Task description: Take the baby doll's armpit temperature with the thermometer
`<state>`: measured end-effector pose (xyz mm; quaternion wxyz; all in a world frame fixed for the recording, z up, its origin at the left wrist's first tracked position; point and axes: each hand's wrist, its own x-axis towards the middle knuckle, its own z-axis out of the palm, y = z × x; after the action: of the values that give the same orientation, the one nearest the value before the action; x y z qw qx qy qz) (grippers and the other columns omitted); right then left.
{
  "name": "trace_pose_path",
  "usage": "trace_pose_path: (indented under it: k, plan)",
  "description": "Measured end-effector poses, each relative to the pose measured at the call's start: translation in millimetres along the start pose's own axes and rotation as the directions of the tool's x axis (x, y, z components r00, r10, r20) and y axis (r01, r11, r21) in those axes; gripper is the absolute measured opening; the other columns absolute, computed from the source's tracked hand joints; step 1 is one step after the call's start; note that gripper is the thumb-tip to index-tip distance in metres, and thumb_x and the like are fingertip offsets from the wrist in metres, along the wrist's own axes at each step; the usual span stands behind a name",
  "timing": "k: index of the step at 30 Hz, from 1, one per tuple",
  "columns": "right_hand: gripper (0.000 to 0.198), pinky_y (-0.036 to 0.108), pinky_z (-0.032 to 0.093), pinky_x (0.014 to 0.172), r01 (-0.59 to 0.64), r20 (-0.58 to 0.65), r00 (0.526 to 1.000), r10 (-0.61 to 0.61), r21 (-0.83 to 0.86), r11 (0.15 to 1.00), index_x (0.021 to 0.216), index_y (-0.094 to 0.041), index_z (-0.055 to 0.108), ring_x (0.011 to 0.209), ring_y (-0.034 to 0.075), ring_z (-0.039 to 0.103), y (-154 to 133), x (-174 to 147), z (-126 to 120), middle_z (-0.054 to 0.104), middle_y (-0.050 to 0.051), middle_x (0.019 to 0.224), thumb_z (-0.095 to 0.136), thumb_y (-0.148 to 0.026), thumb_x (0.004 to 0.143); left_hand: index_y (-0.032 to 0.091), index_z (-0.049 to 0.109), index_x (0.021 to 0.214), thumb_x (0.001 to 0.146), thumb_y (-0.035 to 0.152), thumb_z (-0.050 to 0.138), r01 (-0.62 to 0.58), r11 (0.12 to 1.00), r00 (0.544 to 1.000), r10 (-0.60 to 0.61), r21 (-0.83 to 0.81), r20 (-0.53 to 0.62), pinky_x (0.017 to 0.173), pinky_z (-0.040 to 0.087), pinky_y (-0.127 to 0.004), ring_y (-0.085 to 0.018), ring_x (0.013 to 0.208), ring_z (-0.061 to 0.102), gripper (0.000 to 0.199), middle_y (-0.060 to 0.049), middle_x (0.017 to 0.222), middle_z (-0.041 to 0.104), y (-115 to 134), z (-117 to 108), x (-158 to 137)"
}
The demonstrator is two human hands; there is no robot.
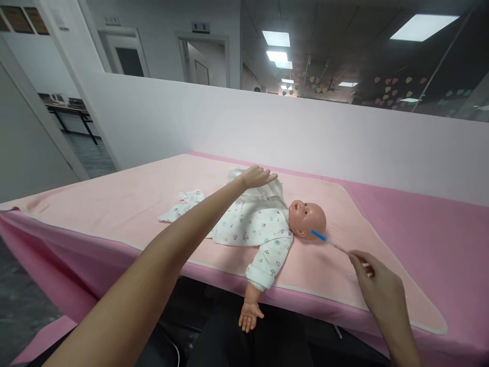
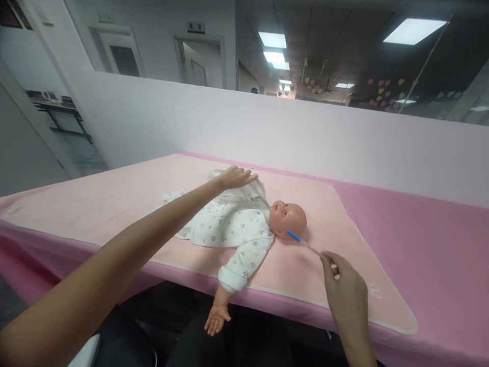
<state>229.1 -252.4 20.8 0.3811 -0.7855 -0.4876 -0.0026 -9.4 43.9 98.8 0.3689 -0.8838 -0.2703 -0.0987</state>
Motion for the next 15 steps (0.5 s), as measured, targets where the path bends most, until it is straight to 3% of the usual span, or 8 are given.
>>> trace_pose_path:
  k: [4,7,11,15]
  plan:
    - [0.031,0.028,0.033,0.063,0.223,-0.110,0.969,-0.220,0.017,0.975,0.080,-0.022,0.066,0.058,0.014,0.053,-62.1,37.0,4.6,0.067,0.003,0.077,0.043,-0.043,0.079,0.021,0.051,0.104,0.082,0.009,0.031,-0.042,0.998,0.997,0.045,0.044,-0.061,0.052,0.029,-0.025,-0.013,0.053,0.053,0.032,-0.006,0.067,0.056,-1.1,-4.8,8.5]
    - [0.030,0.031,0.027,0.068,0.325,-0.003,0.945,-0.328,-0.131,0.937,0.072,-0.021,0.066,0.061,0.014,0.053,-100.4,65.9,32.1,0.066,0.003,0.070,0.039,-0.030,0.083,0.022,0.050,0.105,0.081,0.007,0.032,-0.027,0.996,0.997,0.033,0.085,-0.066,0.052,0.029,-0.025,-0.013,0.052,0.052,0.034,-0.005,0.065,0.056,-0.2,-7.6,10.3]
    - [0.032,0.033,0.024,0.069,0.424,0.149,0.905,-0.397,-0.271,0.864,0.058,-0.019,0.057,0.057,0.014,0.047,-130.2,89.4,72.2,0.059,0.004,0.059,0.037,-0.017,0.083,0.023,0.050,0.104,0.080,0.004,0.030,-0.021,0.991,0.996,0.031,0.132,-0.079,0.050,0.028,-0.023,-0.012,0.048,0.050,0.037,-0.003,0.061,0.055,-1.5,-7.3,9.1]
    - [0.030,0.031,0.027,0.066,0.388,0.210,0.915,-0.344,-0.231,0.892,0.070,-0.018,0.055,0.066,0.017,0.047,-142.1,100.0,101.8,0.056,0.006,0.064,0.030,-0.008,0.084,0.023,0.050,0.102,0.079,0.002,0.029,-0.049,0.986,0.992,0.066,0.158,-0.107,0.047,0.026,-0.021,-0.010,0.042,0.045,0.037,-0.001,0.055,0.051,-4.0,-5.5,7.5]
